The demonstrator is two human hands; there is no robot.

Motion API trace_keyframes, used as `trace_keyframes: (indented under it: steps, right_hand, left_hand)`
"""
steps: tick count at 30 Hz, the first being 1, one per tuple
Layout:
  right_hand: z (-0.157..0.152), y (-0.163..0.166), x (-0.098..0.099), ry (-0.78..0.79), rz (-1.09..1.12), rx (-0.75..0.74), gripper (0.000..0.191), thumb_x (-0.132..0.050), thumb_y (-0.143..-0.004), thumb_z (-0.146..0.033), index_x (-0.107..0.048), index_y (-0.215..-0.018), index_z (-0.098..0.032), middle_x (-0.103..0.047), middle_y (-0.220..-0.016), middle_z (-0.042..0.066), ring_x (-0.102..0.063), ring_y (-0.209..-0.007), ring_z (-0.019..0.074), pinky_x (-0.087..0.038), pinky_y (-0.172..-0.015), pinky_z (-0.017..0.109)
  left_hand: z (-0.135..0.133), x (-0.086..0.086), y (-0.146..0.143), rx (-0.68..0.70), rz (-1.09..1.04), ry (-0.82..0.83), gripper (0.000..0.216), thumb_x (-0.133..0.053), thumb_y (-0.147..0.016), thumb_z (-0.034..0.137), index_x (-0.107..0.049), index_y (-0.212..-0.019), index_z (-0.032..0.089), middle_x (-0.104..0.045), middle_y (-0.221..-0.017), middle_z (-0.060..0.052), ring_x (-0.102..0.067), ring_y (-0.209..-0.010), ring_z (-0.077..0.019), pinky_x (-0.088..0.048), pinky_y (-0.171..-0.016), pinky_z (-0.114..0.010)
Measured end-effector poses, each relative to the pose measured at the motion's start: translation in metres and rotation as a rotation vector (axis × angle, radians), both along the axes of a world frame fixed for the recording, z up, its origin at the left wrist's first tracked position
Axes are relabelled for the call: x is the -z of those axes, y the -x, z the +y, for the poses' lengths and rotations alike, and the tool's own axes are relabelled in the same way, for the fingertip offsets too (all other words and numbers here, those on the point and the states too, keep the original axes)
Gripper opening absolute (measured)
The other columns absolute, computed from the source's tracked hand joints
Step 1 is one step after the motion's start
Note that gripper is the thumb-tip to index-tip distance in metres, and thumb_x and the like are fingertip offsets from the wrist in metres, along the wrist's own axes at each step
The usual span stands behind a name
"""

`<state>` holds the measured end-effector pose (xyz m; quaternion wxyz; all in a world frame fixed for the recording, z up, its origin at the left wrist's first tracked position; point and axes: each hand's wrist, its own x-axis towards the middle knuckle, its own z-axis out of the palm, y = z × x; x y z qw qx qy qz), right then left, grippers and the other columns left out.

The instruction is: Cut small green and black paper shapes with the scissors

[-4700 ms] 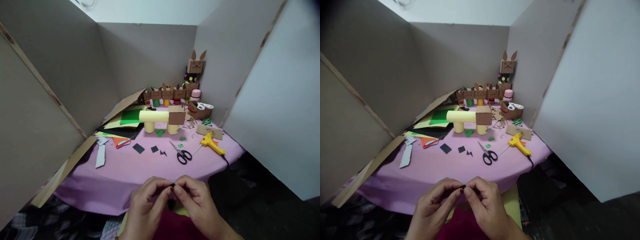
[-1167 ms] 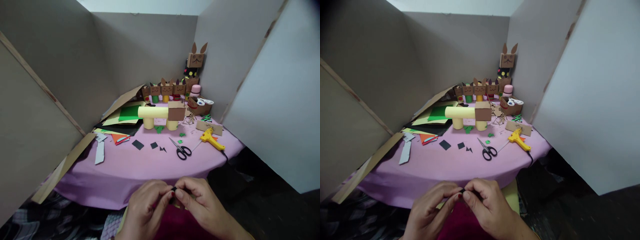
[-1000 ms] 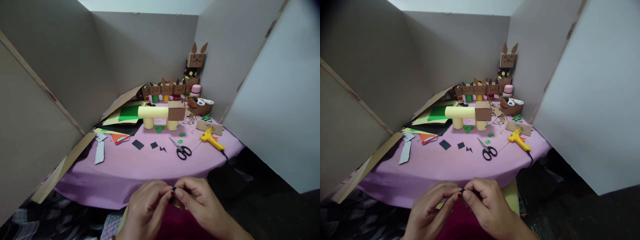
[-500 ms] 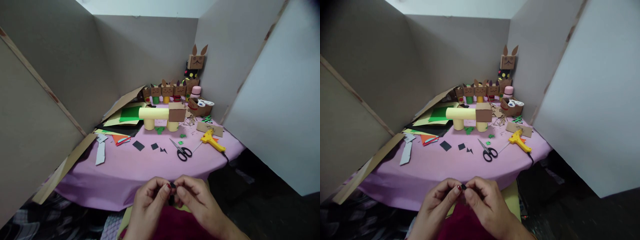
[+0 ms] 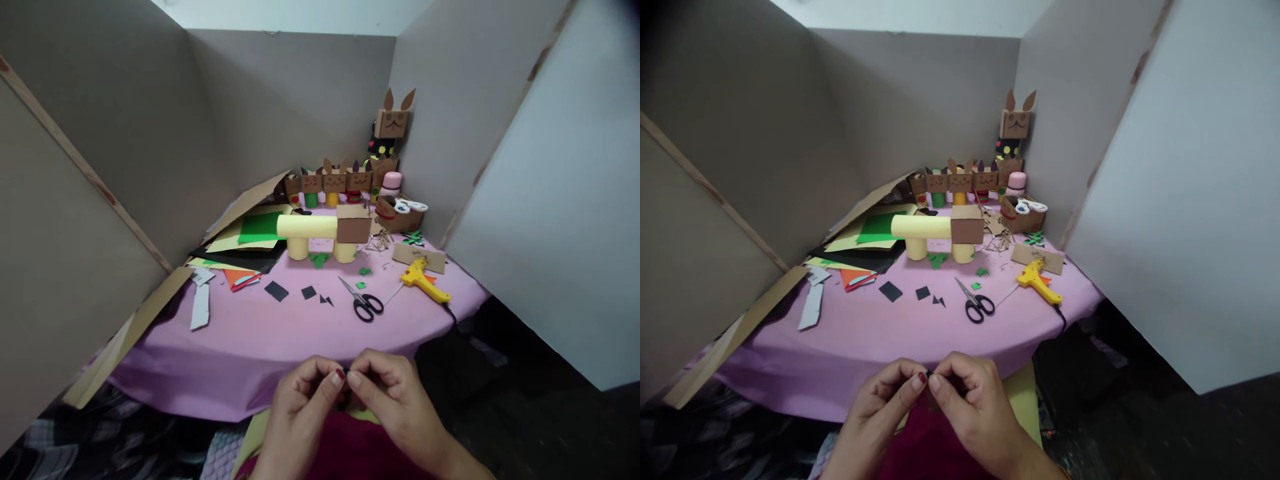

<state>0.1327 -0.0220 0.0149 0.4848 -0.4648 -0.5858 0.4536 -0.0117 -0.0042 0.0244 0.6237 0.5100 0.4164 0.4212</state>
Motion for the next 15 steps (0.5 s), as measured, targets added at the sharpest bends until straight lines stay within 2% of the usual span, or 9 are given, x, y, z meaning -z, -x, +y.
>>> trace_keyframes:
  steps: [5, 7, 10, 12, 15]
  right_hand:
    - [0.0018, 0.0001, 0.0034, 0.103, 0.188, -0.020, 0.025, -0.055, -0.083, -0.032, -0.053, -0.065, -0.015, -0.049, -0.055, -0.003, -0.044, -0.051, 0.0098, -0.037, -0.050, 0.021]
    - [0.0035, 0.0009, 0.0045, 0.126, 0.249, -0.039, 0.025, -0.056, -0.083, -0.032, -0.052, -0.065, -0.016, -0.048, -0.053, -0.004, -0.043, -0.049, 0.0092, -0.036, -0.049, 0.021]
    - [0.0047, 0.0031, 0.0067, 0.146, 0.320, -0.076, 0.025, -0.056, -0.083, -0.033, -0.051, -0.066, -0.016, -0.049, -0.053, -0.004, -0.043, -0.048, 0.0089, -0.036, -0.049, 0.020]
    - [0.0045, 0.0050, 0.0080, 0.143, 0.334, -0.085, 0.025, -0.055, -0.084, -0.034, -0.051, -0.066, -0.016, -0.049, -0.054, -0.004, -0.043, -0.049, 0.0090, -0.037, -0.050, 0.021]
    - [0.0044, 0.0071, 0.0086, 0.103, 0.257, -0.061, 0.025, -0.053, -0.085, -0.034, -0.051, -0.067, -0.016, -0.048, -0.055, -0.004, -0.043, -0.051, 0.0097, -0.037, -0.052, 0.021]
  left_hand:
    - [0.0010, 0.0014, 0.0009, 0.066, 0.050, -0.107, 0.019, -0.057, -0.081, 0.033, -0.060, -0.072, 0.016, -0.062, -0.062, -0.001, -0.057, -0.060, -0.0132, -0.046, -0.057, -0.022]
    - [0.0014, 0.0013, 0.0033, 0.065, 0.169, -0.232, 0.016, -0.056, -0.082, 0.030, -0.062, -0.075, 0.017, -0.065, -0.065, -0.002, -0.059, -0.062, -0.0150, -0.047, -0.059, -0.024]
    - [0.0012, 0.0006, 0.0073, 0.027, 0.377, -0.525, 0.014, -0.054, -0.083, 0.022, -0.062, -0.072, 0.018, -0.065, -0.066, -0.002, -0.060, -0.062, -0.0147, -0.045, -0.060, -0.023]
    - [0.0011, 0.0012, 0.0085, 0.012, 0.430, -0.635, 0.017, -0.052, -0.084, 0.019, -0.061, -0.070, 0.019, -0.064, -0.065, -0.001, -0.059, -0.061, -0.0138, -0.043, -0.060, -0.023]
    - [0.0026, 0.0062, 0.0074, -0.024, 0.407, -0.554, 0.020, -0.051, -0.085, 0.022, -0.058, -0.068, 0.018, -0.061, -0.063, -0.001, -0.057, -0.059, -0.0136, -0.043, -0.058, -0.022]
